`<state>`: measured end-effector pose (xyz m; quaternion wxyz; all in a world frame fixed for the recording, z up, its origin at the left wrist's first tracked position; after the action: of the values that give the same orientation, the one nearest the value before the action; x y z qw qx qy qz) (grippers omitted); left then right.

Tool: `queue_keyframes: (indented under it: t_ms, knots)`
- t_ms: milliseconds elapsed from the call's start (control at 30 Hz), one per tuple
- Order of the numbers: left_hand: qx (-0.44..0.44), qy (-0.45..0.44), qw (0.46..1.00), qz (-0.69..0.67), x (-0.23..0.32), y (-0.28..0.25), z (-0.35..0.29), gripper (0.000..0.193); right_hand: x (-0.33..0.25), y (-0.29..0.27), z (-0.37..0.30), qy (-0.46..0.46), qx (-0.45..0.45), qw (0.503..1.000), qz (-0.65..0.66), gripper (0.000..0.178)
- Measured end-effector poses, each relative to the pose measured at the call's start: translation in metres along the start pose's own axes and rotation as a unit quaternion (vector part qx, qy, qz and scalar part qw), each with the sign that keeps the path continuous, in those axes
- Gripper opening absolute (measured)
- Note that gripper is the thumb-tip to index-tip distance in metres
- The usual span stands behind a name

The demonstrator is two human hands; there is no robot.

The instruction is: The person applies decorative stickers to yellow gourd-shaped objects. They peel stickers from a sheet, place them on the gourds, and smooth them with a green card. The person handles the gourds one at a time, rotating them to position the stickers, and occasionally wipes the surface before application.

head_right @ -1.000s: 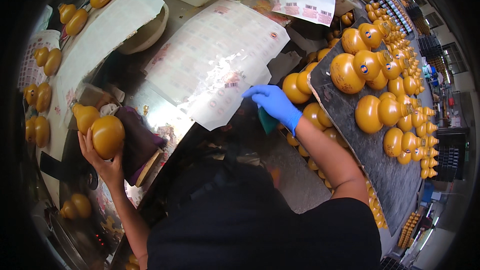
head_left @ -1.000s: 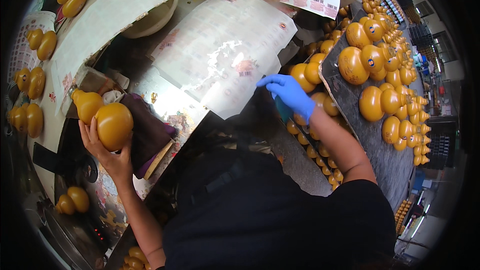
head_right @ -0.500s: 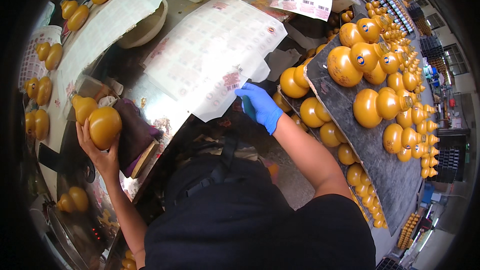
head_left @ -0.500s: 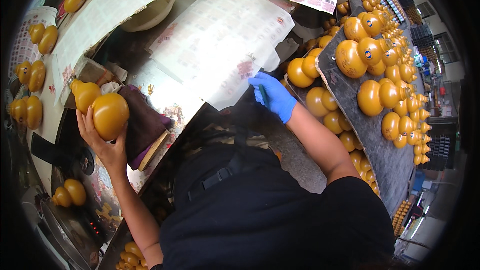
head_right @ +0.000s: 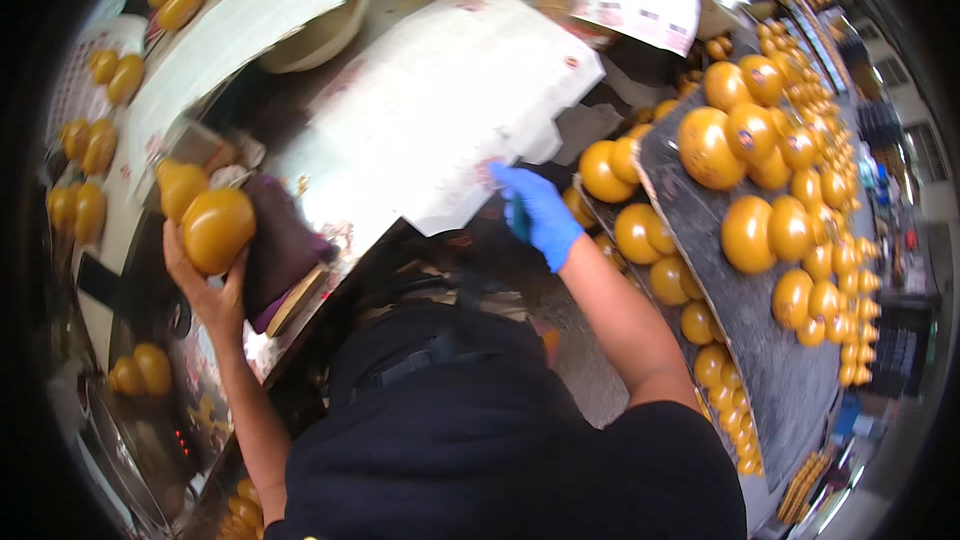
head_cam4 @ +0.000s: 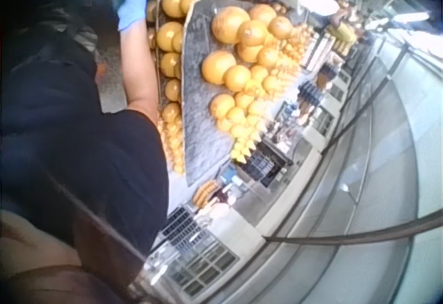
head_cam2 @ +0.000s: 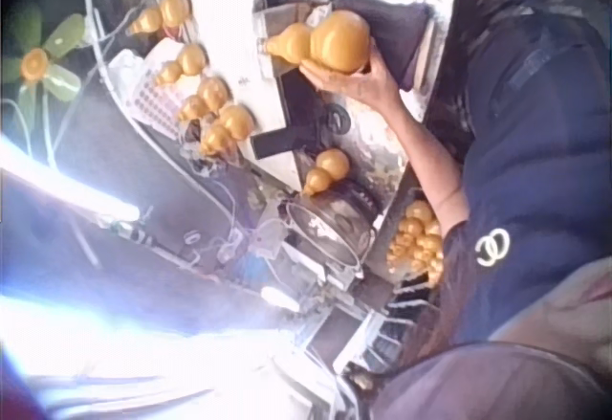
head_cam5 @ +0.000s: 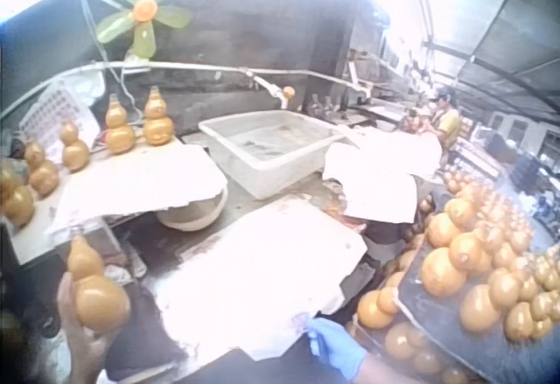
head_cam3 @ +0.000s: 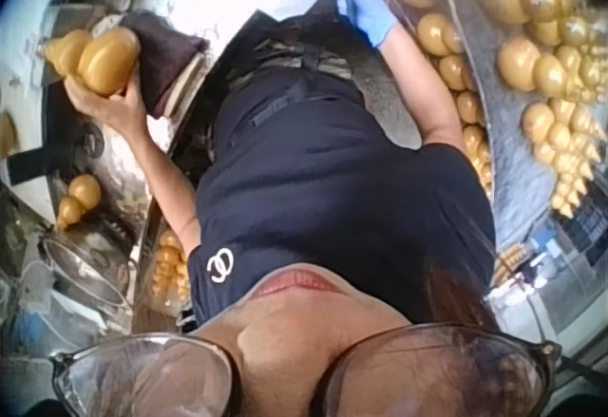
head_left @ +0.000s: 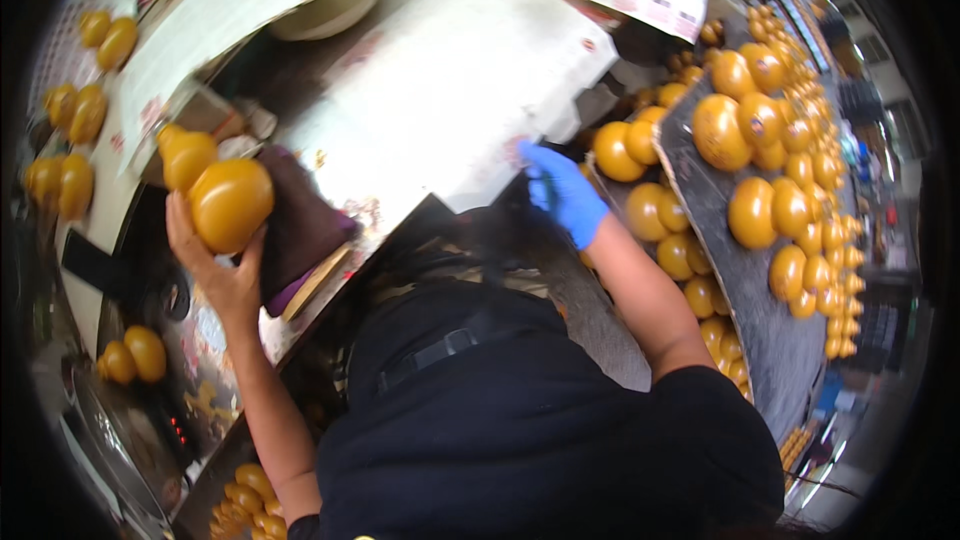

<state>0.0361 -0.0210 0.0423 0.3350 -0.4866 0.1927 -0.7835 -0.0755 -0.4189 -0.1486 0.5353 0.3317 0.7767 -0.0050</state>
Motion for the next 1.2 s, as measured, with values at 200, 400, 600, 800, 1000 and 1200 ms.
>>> queue_keyframes:
  t_ms: [200,400,600,800,1000,1200]
  knots:
    - [-0.031,-0.046,0.998,-0.009,-0.022,0.009,-0.004,0.101,0.000,-0.032,0.014,-0.056,-0.001,0.998,0.011,0.014]
    - [-0.038,-0.088,0.994,-0.058,-0.021,0.000,-0.003,0.100,-0.074,-0.020,-0.020,-0.174,0.009,0.928,-0.330,0.008]
    - [-0.050,-0.100,0.989,-0.099,-0.026,0.006,0.000,0.093,-0.091,0.129,-0.038,-0.128,-0.078,0.962,-0.230,0.022]
    - [-0.084,-0.132,0.978,-0.138,-0.043,0.008,-0.004,0.091,-0.072,0.263,-0.043,-0.116,-0.258,0.939,-0.193,0.024]
    - [-0.035,-0.076,0.996,-0.011,-0.019,-0.005,-0.003,0.090,-0.059,0.300,-0.047,-0.047,-0.333,0.934,-0.123,0.028]
    - [-0.092,-0.185,0.971,-0.122,-0.045,0.004,-0.009,0.086,-0.058,0.304,-0.054,-0.032,-0.366,0.921,-0.126,0.032]
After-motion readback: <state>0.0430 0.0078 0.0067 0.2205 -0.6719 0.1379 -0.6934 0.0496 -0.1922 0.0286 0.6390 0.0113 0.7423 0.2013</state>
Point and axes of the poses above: each hand's wrist, its own z-axis towards the middle knuckle, its own y-axis out of the palm, x = y × z, the point moved 9 cm from there along z, towards the middle knuckle, and after that the axes turned 14 degrees about -y, right-handed, at the moved point
